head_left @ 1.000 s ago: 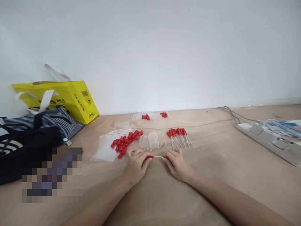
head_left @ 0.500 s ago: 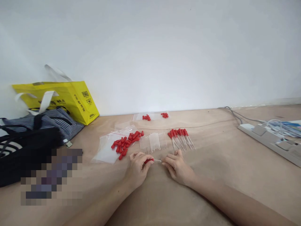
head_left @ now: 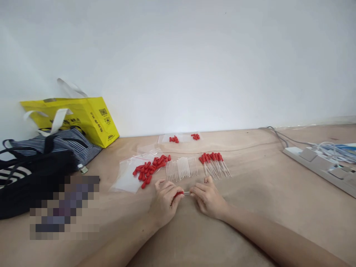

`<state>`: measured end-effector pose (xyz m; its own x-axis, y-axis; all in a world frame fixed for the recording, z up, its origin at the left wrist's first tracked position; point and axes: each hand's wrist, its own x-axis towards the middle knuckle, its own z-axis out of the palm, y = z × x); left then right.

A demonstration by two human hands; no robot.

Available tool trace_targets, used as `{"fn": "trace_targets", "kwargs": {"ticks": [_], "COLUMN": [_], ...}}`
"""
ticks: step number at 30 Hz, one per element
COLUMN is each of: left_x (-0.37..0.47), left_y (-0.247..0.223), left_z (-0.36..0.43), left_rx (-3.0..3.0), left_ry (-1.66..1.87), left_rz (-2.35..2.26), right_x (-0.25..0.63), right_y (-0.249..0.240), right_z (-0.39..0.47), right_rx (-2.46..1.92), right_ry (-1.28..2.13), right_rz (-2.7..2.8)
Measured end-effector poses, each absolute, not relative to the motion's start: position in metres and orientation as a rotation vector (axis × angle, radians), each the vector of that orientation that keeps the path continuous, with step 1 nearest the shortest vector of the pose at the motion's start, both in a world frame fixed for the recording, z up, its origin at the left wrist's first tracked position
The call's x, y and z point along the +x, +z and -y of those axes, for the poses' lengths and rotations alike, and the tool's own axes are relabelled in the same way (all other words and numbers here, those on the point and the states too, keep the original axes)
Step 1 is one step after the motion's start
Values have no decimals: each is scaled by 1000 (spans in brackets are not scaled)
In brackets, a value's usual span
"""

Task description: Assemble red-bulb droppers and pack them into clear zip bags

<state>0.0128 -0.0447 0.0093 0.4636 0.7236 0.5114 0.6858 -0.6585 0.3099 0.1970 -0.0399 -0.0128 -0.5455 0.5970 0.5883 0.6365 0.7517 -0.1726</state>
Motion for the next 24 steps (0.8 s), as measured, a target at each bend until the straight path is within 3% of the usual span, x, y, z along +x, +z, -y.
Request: {"fn": "trace_targets", "kwargs": {"ticks": [18,24], "left_x": [6,-5], "left_y": [14,10], "left_z": [40,32], "left_rx": [2681,2750], "left_ry": [856,802], "left_rz": [-1270,-1444], "right_x": [198,203], "right_y": [-8,-8], "right_z": [37,35], "right_rx": [-894,-1030], "right_ry": [35,-80], "right_rz": [2324,2230]}}
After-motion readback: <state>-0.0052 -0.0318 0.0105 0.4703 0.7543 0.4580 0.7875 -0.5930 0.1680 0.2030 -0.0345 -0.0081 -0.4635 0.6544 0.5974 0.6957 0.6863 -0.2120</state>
